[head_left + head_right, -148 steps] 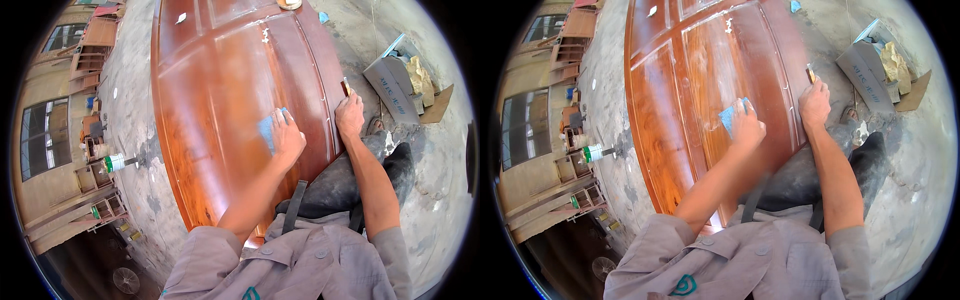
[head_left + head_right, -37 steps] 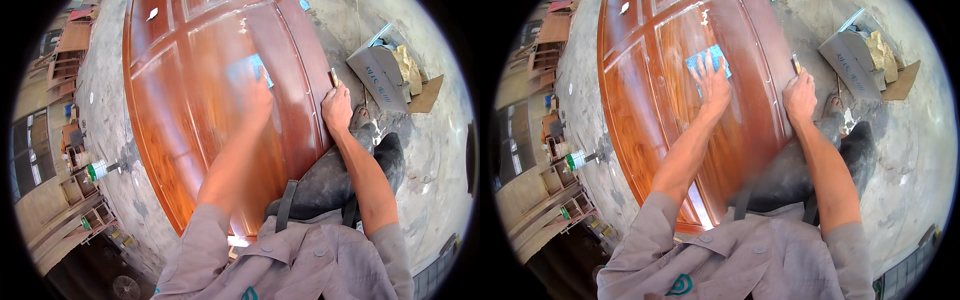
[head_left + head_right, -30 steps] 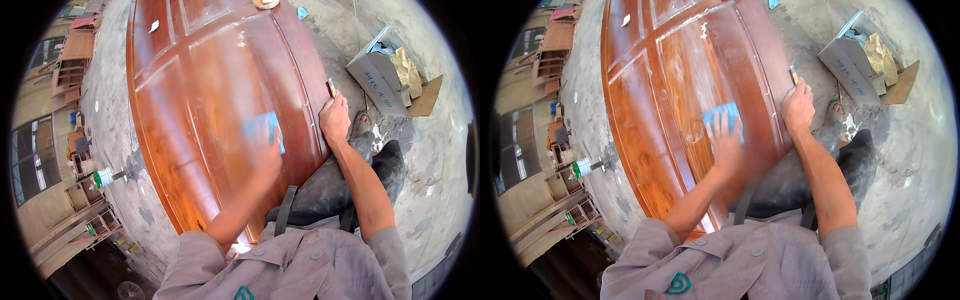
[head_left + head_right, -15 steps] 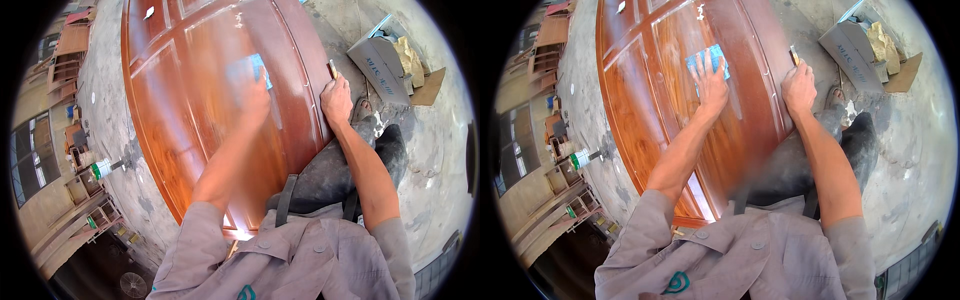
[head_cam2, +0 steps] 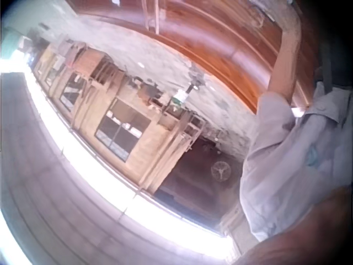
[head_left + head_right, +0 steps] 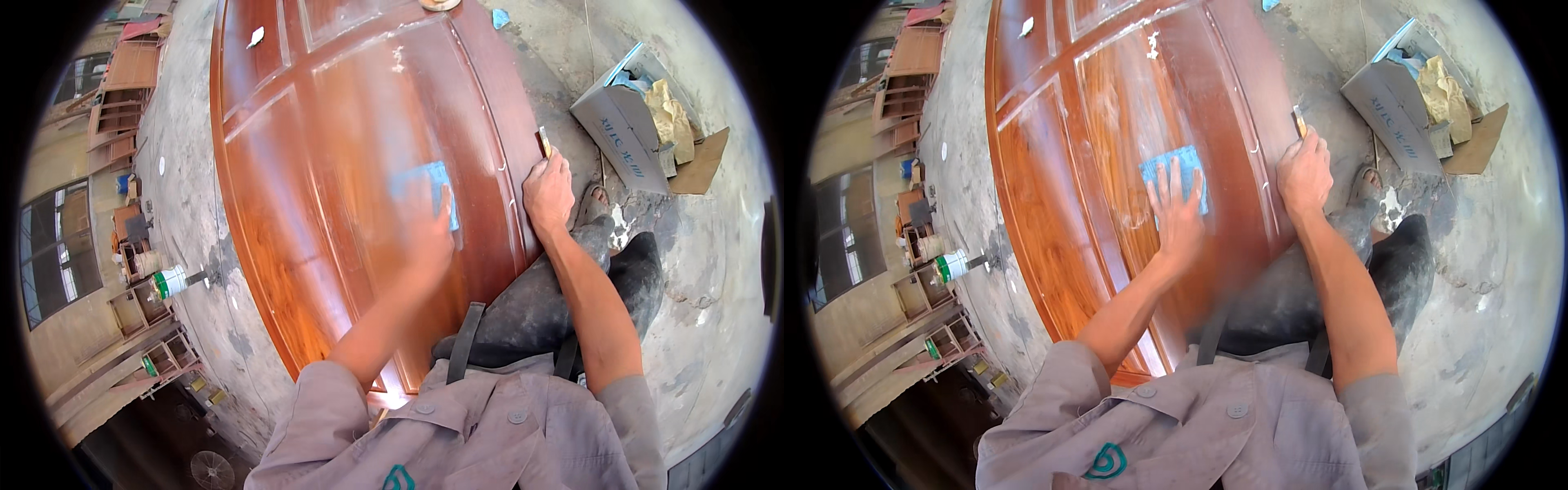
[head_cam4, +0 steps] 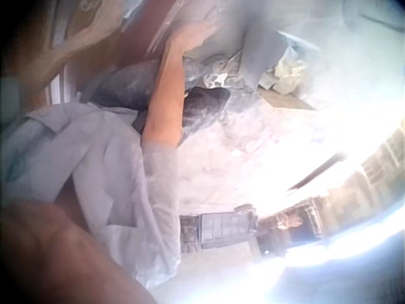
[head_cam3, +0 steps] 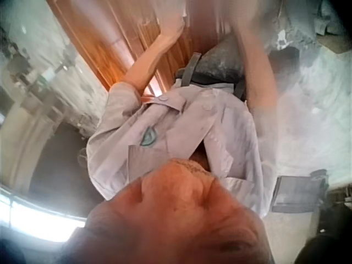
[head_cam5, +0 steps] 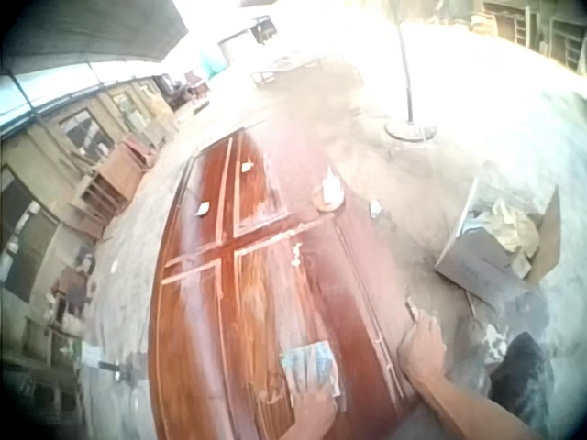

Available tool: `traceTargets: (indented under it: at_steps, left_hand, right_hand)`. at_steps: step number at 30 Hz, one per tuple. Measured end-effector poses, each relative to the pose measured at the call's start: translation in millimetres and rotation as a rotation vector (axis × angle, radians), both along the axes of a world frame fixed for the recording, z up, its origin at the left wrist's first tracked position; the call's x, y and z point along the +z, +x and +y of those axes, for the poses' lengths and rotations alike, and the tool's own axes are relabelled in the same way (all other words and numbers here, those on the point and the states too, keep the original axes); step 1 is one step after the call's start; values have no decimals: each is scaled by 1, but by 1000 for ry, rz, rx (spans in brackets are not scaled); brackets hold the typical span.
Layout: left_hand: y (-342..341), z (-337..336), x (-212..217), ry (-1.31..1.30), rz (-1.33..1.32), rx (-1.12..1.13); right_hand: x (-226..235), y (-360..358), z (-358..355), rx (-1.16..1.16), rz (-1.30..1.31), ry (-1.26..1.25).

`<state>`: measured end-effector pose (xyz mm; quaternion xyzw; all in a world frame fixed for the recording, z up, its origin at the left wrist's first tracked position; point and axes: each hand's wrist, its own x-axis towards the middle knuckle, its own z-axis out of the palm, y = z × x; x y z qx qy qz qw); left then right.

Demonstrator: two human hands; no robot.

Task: The person sits on the floor and cleans a large wooden furniture panel using a blue cloth and a small scraper. They wipe the surface repeatedly and scrape off residue from the edges and grooves.

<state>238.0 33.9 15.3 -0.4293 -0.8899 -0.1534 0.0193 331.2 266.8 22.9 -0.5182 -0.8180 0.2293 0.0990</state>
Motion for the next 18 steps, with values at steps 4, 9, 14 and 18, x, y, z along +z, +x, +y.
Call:
traceTargets:
  at_steps: [4, 9, 14, 18]
  left_hand:
    - [-96, 51, 4, 31, 33, 46]
    - [-84, 40, -12, 25, 2, 23]
    - [-105, 46, -3, 17, 43, -7]
    - [-143, 75, 7, -103, 46, 61]
  right_hand:
    - [2, -7, -6, 13, -37, -22]
    - [0, -2, -6, 5, -24, -16]
    - [7, -6, -5, -6, -26, -41]
    - [3, -5, -8, 37, -10, -41]
